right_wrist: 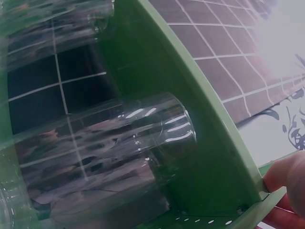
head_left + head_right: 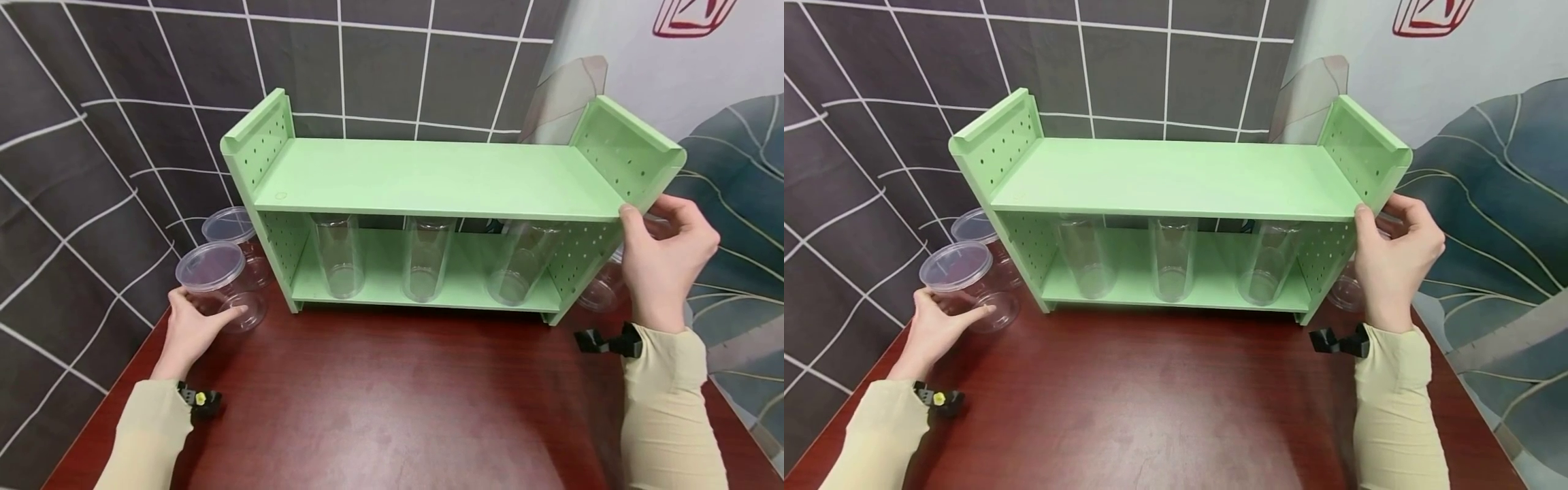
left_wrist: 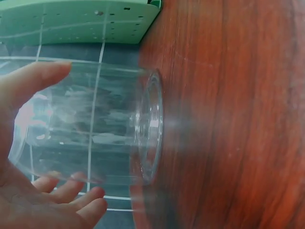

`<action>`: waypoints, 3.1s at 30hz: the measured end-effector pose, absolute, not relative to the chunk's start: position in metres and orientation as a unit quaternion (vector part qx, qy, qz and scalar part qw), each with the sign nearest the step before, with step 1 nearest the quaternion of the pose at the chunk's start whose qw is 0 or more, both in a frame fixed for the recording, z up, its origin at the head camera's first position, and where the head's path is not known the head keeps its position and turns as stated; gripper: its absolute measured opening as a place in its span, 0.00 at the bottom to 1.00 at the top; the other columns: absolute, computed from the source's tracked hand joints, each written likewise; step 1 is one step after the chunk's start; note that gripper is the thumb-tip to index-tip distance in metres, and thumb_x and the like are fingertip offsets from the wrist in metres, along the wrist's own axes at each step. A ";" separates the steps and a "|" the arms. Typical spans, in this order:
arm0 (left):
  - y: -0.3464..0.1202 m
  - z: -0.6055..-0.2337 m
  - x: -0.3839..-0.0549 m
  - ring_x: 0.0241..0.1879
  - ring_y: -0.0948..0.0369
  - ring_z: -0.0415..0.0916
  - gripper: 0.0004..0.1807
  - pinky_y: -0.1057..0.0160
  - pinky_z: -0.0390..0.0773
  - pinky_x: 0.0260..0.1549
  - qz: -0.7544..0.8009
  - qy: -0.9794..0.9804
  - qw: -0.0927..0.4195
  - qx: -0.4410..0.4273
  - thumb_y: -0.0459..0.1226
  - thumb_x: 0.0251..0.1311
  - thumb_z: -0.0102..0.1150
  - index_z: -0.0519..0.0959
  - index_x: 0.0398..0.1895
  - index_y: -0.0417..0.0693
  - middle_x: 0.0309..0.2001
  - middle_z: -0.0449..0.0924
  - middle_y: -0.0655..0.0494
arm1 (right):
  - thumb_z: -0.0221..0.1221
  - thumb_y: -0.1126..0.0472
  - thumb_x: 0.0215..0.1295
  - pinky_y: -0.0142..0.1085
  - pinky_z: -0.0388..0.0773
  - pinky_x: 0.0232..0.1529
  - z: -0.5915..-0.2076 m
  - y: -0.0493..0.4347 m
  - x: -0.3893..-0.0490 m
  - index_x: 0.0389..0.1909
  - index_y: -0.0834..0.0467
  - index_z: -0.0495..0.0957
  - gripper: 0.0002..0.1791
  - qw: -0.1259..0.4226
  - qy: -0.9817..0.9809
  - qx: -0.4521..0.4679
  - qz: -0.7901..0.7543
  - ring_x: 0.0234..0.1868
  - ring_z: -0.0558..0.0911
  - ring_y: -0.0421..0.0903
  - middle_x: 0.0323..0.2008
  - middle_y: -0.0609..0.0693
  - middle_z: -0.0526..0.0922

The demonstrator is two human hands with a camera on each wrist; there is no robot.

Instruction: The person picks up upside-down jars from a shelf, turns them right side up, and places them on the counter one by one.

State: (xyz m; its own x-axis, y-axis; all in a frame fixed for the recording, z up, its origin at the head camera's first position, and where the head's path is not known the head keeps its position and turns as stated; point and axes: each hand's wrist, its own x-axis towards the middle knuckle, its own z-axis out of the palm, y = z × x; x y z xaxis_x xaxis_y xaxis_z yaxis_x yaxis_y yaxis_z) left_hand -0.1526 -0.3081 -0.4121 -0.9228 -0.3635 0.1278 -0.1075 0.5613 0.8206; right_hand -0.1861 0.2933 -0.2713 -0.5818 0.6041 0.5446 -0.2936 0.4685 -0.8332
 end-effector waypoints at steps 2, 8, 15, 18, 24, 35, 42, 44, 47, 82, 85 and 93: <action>-0.307 -0.410 -0.152 0.65 0.39 0.64 0.59 0.41 0.65 0.61 -0.449 -0.871 0.154 0.131 0.45 0.51 0.79 0.44 0.73 0.39 0.66 0.61 0.31 | 0.66 0.62 0.62 0.25 0.80 0.44 -0.272 0.295 -0.187 0.50 0.55 0.87 0.15 0.445 -0.733 -0.105 0.504 0.37 0.86 0.35 0.43 0.49 0.87; -0.298 -0.397 -0.149 0.72 0.49 0.55 0.65 0.47 0.56 0.71 -0.452 -0.849 0.238 0.135 0.45 0.45 0.82 0.45 0.80 0.53 0.75 0.55 0.45 | 0.66 0.62 0.63 0.26 0.80 0.45 -0.271 0.296 -0.188 0.50 0.55 0.87 0.15 0.445 -0.734 -0.103 0.503 0.37 0.86 0.36 0.44 0.49 0.86; -0.283 -0.381 -0.145 0.71 0.58 0.56 0.59 0.57 0.55 0.69 -0.409 -0.819 0.387 0.115 0.45 0.41 0.84 0.59 0.77 0.59 0.73 0.62 0.55 | 0.66 0.62 0.62 0.25 0.80 0.44 -0.271 0.295 -0.187 0.50 0.55 0.87 0.15 0.448 -0.732 -0.105 0.503 0.37 0.86 0.35 0.43 0.48 0.86; -0.278 -0.377 -0.143 0.70 0.59 0.58 0.58 0.60 0.56 0.68 -0.401 -0.803 0.432 0.088 0.42 0.39 0.86 0.61 0.76 0.59 0.72 0.64 0.59 | 0.66 0.62 0.62 0.25 0.80 0.44 -0.271 0.296 -0.187 0.50 0.55 0.88 0.15 0.446 -0.731 -0.107 0.505 0.36 0.85 0.36 0.43 0.47 0.86; -0.257 -0.361 -0.135 0.69 0.57 0.62 0.55 0.62 0.59 0.66 -0.407 -0.786 0.463 0.055 0.35 0.38 0.85 0.65 0.74 0.48 0.71 0.68 0.56 | 0.67 0.61 0.62 0.25 0.79 0.43 -0.272 0.297 -0.186 0.50 0.54 0.88 0.15 0.443 -0.734 -0.114 0.502 0.37 0.85 0.37 0.43 0.47 0.86; -0.228 -0.356 -0.128 0.62 0.53 0.69 0.57 0.62 0.66 0.59 -0.420 -0.786 0.454 0.007 0.36 0.33 0.87 0.68 0.73 0.54 0.66 0.73 0.60 | 0.69 0.60 0.61 0.25 0.78 0.41 -0.270 0.296 -0.184 0.50 0.54 0.88 0.15 0.437 -0.734 -0.122 0.504 0.36 0.84 0.35 0.43 0.47 0.86; -0.215 -0.363 -0.129 0.65 0.50 0.69 0.54 0.58 0.67 0.60 -0.424 -0.790 0.441 -0.039 0.39 0.36 0.86 0.70 0.73 0.54 0.68 0.72 0.64 | 0.71 0.58 0.61 0.25 0.77 0.39 -0.268 0.297 -0.182 0.50 0.52 0.88 0.16 0.428 -0.743 -0.126 0.499 0.36 0.82 0.34 0.43 0.46 0.86; -0.211 -0.365 -0.130 0.64 0.50 0.70 0.54 0.61 0.67 0.60 -0.429 -0.787 0.440 -0.050 0.38 0.35 0.86 0.71 0.72 0.53 0.67 0.73 0.62 | 0.71 0.56 0.61 0.25 0.77 0.39 -0.268 0.298 -0.181 0.51 0.52 0.88 0.16 0.429 -0.750 -0.125 0.487 0.36 0.82 0.34 0.43 0.46 0.86; -0.204 -0.368 -0.131 0.54 0.56 0.76 0.54 0.67 0.71 0.51 -0.450 -0.779 0.430 -0.071 0.34 0.34 0.87 0.71 0.72 0.50 0.62 0.78 0.58 | 0.72 0.55 0.61 0.24 0.76 0.39 -0.268 0.298 -0.180 0.51 0.51 0.88 0.17 0.432 -0.756 -0.125 0.476 0.36 0.81 0.33 0.44 0.46 0.86; -0.144 -0.397 -0.188 0.69 0.46 0.64 0.57 0.44 0.66 0.66 -0.483 -0.864 0.144 -0.007 0.53 0.50 0.78 0.57 0.77 0.40 0.72 0.64 0.41 | 0.72 0.58 0.60 0.25 0.76 0.38 -0.262 0.292 -0.175 0.50 0.55 0.88 0.16 0.426 -0.742 -0.124 0.502 0.36 0.82 0.34 0.39 0.44 0.86; -0.143 -0.399 -0.194 0.67 0.46 0.67 0.56 0.44 0.69 0.64 -0.489 -0.859 0.151 -0.004 0.51 0.50 0.80 0.59 0.76 0.38 0.70 0.67 0.40 | 0.72 0.58 0.60 0.25 0.76 0.38 -0.263 0.295 -0.176 0.49 0.55 0.88 0.16 0.426 -0.742 -0.124 0.503 0.36 0.82 0.34 0.39 0.44 0.86; -0.140 -0.402 -0.200 0.64 0.45 0.71 0.51 0.46 0.71 0.62 -0.493 -0.857 0.149 0.007 0.48 0.50 0.80 0.64 0.72 0.37 0.66 0.72 0.38 | 0.72 0.59 0.59 0.25 0.74 0.37 -0.257 0.284 -0.170 0.49 0.57 0.88 0.16 0.431 -0.738 -0.126 0.503 0.34 0.81 0.33 0.35 0.40 0.84</action>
